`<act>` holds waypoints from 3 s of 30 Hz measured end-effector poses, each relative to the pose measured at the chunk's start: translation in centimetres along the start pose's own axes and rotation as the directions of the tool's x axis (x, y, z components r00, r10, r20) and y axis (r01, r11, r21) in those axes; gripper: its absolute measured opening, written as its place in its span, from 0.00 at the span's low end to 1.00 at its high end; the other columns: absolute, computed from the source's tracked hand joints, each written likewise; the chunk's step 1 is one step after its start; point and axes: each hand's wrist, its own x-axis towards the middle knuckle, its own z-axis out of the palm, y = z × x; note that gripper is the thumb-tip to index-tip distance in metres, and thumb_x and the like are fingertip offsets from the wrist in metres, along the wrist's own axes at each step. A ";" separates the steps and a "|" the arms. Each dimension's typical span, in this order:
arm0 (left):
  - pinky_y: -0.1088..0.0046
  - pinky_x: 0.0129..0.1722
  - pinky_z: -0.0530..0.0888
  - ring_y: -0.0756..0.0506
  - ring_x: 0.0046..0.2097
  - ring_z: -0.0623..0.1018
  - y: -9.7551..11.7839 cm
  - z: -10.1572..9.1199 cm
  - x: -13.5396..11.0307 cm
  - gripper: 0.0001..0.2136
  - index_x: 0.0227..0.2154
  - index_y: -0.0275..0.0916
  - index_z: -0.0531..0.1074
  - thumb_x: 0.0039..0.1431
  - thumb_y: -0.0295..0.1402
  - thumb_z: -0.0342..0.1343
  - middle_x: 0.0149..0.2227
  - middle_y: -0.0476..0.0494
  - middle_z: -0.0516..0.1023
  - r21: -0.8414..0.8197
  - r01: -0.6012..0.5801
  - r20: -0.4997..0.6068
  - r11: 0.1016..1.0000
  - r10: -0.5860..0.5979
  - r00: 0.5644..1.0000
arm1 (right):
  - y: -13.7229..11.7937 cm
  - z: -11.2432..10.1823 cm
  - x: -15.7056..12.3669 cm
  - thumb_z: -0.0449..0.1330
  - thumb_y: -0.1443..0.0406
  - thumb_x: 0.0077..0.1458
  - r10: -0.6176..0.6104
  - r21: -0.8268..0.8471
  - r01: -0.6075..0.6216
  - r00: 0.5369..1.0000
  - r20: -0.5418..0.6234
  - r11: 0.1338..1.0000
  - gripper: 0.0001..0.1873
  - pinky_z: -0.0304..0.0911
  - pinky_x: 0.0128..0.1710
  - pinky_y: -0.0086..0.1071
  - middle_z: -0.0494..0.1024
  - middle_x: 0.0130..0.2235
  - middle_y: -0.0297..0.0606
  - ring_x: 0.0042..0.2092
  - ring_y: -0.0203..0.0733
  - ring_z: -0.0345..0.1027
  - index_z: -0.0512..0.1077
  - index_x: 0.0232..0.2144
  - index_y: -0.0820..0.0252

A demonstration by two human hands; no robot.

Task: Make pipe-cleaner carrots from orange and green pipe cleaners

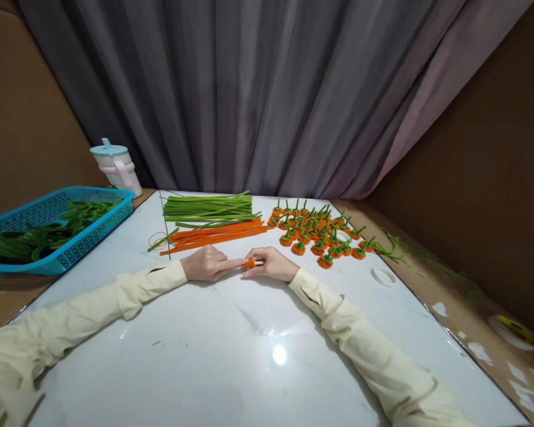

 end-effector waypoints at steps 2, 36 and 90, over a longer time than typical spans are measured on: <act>0.77 0.16 0.53 0.54 0.15 0.62 0.0 0.0 0.1 0.15 0.49 0.37 0.66 0.61 0.28 0.42 0.14 0.55 0.63 -0.031 0.016 -0.010 0.999 -0.017 1.000 | 0.2 0.2 0.1 0.70 0.56 0.33 -0.005 -0.003 0.005 0.999 -0.039 1.000 0.22 0.59 0.29 0.27 0.72 0.25 0.30 0.26 0.33 0.64 0.68 0.26 0.64; 0.77 0.21 0.57 0.52 0.19 0.66 0.3 -0.5 0.3 0.16 0.49 0.35 0.67 0.60 0.35 0.48 0.17 0.51 0.66 -0.236 0.292 0.149 0.927 -0.262 0.953 | -0.7 0.1 -0.1 0.70 0.59 0.35 0.073 0.124 -0.059 0.991 -0.110 0.991 0.17 0.50 0.16 0.22 0.78 0.25 0.44 0.20 0.33 0.65 0.69 0.19 0.67; 0.81 0.15 0.53 0.56 0.18 0.61 -1.5 -4.3 6.2 0.17 0.31 0.31 0.77 0.47 0.42 0.61 0.19 0.50 0.66 -0.857 0.436 0.435 -0.275 -0.840 0.325 | -0.7 5.7 3.9 0.68 0.59 0.43 -0.040 0.662 0.004 0.998 0.040 0.750 0.17 0.59 0.28 0.27 0.77 0.29 0.42 0.25 0.31 0.63 0.75 0.30 0.68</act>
